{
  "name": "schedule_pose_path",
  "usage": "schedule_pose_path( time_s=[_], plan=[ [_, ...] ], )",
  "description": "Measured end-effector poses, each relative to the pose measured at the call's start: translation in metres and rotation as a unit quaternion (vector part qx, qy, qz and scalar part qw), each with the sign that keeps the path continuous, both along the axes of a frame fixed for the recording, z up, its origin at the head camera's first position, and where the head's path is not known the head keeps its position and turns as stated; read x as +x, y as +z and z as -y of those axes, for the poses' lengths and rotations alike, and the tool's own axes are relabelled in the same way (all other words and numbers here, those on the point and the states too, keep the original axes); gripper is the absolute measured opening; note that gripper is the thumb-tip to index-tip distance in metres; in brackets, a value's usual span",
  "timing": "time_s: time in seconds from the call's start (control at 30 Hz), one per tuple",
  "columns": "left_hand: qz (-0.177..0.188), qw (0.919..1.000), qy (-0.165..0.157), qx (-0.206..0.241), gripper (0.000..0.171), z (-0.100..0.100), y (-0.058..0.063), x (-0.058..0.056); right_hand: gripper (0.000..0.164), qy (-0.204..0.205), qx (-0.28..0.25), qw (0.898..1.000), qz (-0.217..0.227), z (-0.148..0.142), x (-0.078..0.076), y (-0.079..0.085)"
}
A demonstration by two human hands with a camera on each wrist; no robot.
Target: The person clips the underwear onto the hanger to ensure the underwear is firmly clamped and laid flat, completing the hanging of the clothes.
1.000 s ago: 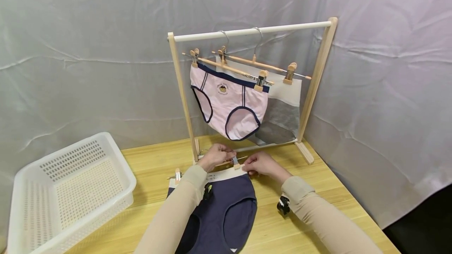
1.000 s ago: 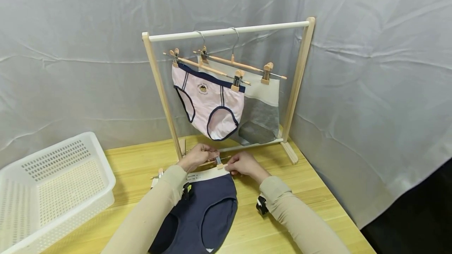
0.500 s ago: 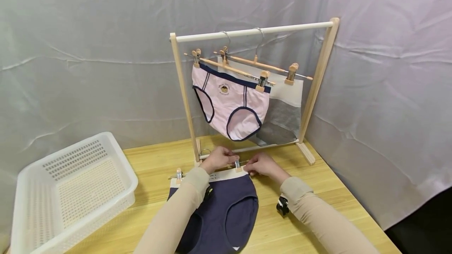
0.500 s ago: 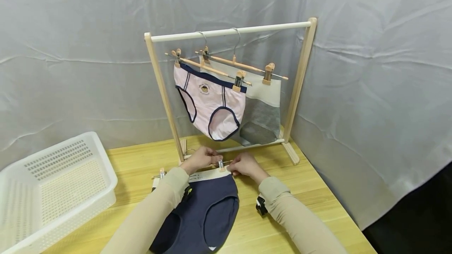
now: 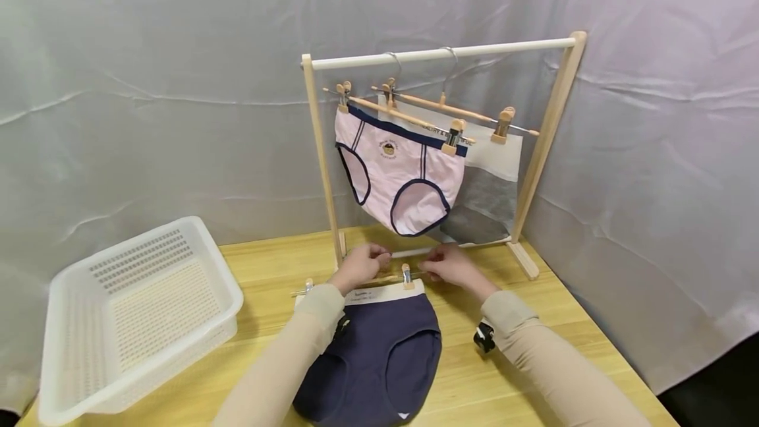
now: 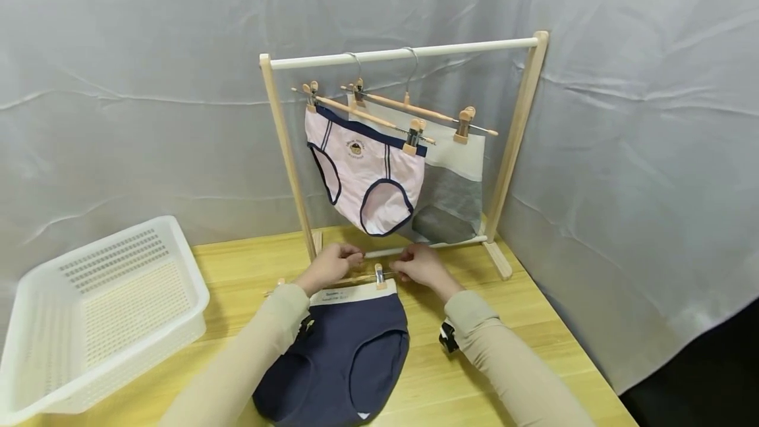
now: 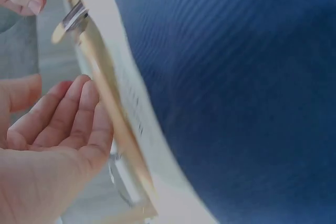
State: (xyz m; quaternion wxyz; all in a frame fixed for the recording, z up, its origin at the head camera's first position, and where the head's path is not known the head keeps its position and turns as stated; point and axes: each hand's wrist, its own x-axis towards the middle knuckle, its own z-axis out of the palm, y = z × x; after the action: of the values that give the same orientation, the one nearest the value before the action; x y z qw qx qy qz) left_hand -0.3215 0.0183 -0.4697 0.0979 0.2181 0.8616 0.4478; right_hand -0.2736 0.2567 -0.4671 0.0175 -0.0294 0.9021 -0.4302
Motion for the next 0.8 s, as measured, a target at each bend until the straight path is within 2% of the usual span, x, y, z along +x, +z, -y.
schedule_pose_path(
  time_s=[0.1, 0.2, 0.3, 0.4, 0.57, 0.73, 0.8],
  plan=[
    [0.038, 0.9976, 0.000, 0.058, 0.029, 0.011, 0.005, 0.001, 0.019, 0.015, 0.052, 0.998, -0.037, 0.004, -0.003, 0.006],
    [0.084, 0.9899, -0.012, 0.113, 0.041, 0.022, 0.011, 0.004, 0.017, 0.054, 0.091, 0.991, -0.079, 0.012, -0.005, 0.008],
    [0.113, 0.9820, -0.021, 0.149, 0.047, 0.034, 0.016, 0.007, 0.016, 0.099, 0.102, 0.984, -0.103, 0.024, -0.007, 0.009],
    [0.131, 0.9755, -0.020, 0.176, 0.041, 0.043, 0.021, 0.007, 0.016, 0.120, 0.121, 0.979, -0.113, 0.036, -0.007, 0.010],
    [0.140, 0.9706, 0.004, 0.196, 0.036, 0.057, 0.029, 0.008, 0.019, 0.129, 0.186, 0.965, -0.136, 0.051, -0.010, 0.007],
    [0.120, 0.9745, 0.020, 0.189, 0.031, 0.072, 0.037, 0.009, 0.020, 0.144, 0.227, 0.953, -0.142, 0.059, -0.013, 0.001],
    [0.102, 0.9780, 0.033, 0.179, 0.028, 0.078, 0.041, 0.010, 0.019, 0.158, 0.237, 0.947, -0.148, 0.061, -0.014, -0.001]
  ],
)
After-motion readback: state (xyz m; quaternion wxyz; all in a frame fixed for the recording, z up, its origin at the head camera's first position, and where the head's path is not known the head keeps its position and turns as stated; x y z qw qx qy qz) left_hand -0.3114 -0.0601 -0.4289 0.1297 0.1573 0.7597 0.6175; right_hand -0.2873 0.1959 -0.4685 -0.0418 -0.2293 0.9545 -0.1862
